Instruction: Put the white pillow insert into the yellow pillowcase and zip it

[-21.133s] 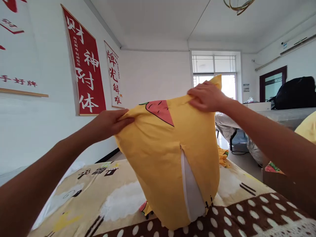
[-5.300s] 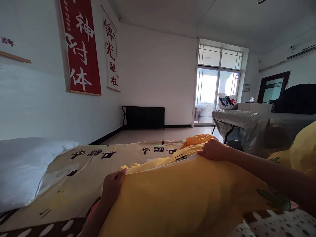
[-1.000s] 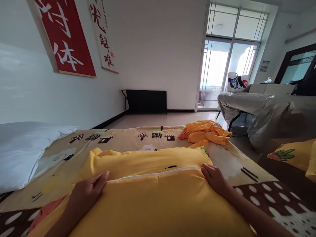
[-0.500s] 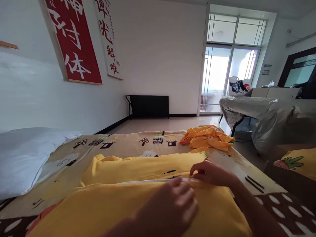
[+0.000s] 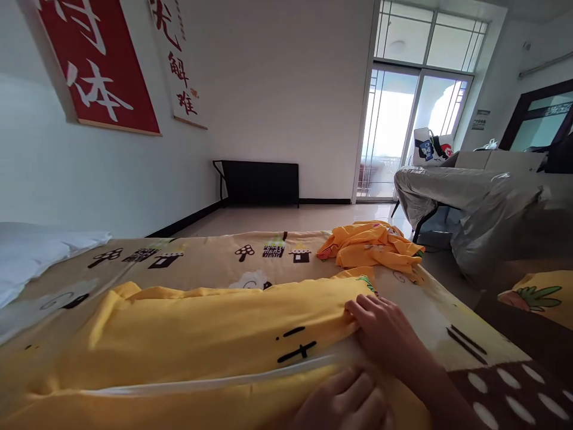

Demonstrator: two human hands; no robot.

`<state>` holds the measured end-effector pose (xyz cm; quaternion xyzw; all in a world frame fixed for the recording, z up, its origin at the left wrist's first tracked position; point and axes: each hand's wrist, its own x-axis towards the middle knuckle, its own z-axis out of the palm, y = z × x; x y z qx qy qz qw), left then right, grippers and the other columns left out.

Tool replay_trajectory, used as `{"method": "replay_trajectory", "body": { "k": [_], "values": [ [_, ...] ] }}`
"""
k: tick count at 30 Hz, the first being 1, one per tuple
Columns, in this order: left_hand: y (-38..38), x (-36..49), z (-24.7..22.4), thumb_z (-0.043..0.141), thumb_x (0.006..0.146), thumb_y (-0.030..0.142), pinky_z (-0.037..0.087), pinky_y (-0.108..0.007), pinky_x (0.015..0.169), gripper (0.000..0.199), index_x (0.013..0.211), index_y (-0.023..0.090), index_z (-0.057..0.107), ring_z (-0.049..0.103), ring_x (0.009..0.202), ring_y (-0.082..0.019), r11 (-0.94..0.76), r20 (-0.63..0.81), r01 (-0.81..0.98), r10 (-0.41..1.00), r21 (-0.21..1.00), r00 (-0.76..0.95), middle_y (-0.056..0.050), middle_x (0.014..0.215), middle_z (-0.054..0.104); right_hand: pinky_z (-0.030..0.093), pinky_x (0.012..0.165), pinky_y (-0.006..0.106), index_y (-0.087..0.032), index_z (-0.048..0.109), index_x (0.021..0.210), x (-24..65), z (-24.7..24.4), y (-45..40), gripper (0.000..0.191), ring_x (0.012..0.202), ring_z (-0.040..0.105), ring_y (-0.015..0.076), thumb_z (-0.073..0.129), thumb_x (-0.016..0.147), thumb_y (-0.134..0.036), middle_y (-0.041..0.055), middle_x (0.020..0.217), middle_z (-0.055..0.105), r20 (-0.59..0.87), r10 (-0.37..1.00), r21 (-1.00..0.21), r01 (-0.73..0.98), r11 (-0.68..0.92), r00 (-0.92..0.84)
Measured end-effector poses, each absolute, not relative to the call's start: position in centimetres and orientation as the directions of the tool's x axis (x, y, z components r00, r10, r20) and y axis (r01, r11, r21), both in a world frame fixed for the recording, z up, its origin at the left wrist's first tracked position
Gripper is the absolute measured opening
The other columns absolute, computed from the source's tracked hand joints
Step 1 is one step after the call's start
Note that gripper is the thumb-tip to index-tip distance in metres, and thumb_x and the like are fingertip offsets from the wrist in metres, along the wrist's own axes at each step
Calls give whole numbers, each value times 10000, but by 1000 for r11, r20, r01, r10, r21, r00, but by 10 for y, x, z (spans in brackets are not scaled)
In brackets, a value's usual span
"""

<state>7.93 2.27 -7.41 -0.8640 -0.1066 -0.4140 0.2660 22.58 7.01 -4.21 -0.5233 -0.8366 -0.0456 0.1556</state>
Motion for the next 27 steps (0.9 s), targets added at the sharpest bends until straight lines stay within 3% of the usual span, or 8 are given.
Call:
{"method": "replay_trajectory", "body": {
  "k": [4, 8, 10, 13, 16, 20, 27],
  "values": [
    [19, 76, -70, 445, 827, 97, 480, -277, 800, 185, 787, 131, 622, 615, 845, -168, -787, 754, 471, 11, -399, 657, -51, 823, 656, 323, 750, 279, -230, 562, 1069, 244, -38, 70, 414, 940, 528, 188, 440, 715, -54, 47, 1000, 599, 220, 867, -105, 873, 477, -447],
    [19, 77, -74, 388, 827, 141, 475, -306, 827, 262, 878, 110, 644, 602, 915, -200, -776, 747, 512, 82, -367, 659, -92, 912, 666, 352, 775, 261, -254, 548, 1116, 255, -33, 69, 424, 963, 518, 176, 500, 715, -123, 28, 1028, 575, 202, 828, -208, 804, 558, -522],
    [18, 77, -76, 396, 816, 161, 465, -323, 872, 270, 914, 107, 642, 588, 971, -217, -769, 738, 533, 121, -353, 664, -107, 945, 665, 359, 791, 264, -252, 546, 1122, 250, -33, 70, 416, 978, 518, 180, 533, 722, -140, 30, 1043, 574, 219, 818, -197, 797, 571, -532],
    [16, 76, -76, 454, 798, 236, 435, -362, 960, 313, 1034, 110, 617, 535, 1108, -250, -759, 692, 574, 236, -308, 683, -120, 1112, 638, 362, 782, 292, -205, 570, 1033, 236, -37, 73, 274, 973, 530, 204, 516, 775, -130, 69, 1024, 586, 275, 853, -68, 875, 478, -445],
    [12, 75, -73, 495, 778, 270, 423, -372, 1002, 424, 1171, 123, 556, 497, 1175, -255, -767, 612, 616, 404, -180, 680, -121, 1233, 585, 361, 732, 295, -192, 577, 940, 231, -39, 80, 188, 944, 546, 210, 474, 811, -102, 86, 994, 596, 389, 864, 5, 939, 344, -319],
    [11, 80, -58, 483, 795, 265, 402, -370, 1039, 476, 1249, 124, 492, 517, 1150, -237, -778, 450, 628, 560, -2, 696, -116, 1239, 577, 336, 653, 274, -198, 591, 935, 241, -36, 87, 249, 901, 580, 196, 471, 768, -57, 75, 973, 628, 472, 873, -77, 980, 184, -127],
    [41, 95, -27, 443, 848, 477, 334, -437, 1070, 600, 1376, 204, 363, 402, 1281, -262, -762, 267, 647, 630, 30, 730, -94, 1410, 430, 246, 563, 266, -200, 589, 841, 249, -33, 84, 173, 720, 616, 170, 464, 785, -93, 32, 838, 672, 474, 879, -177, 973, 149, -48]
  ]
}}
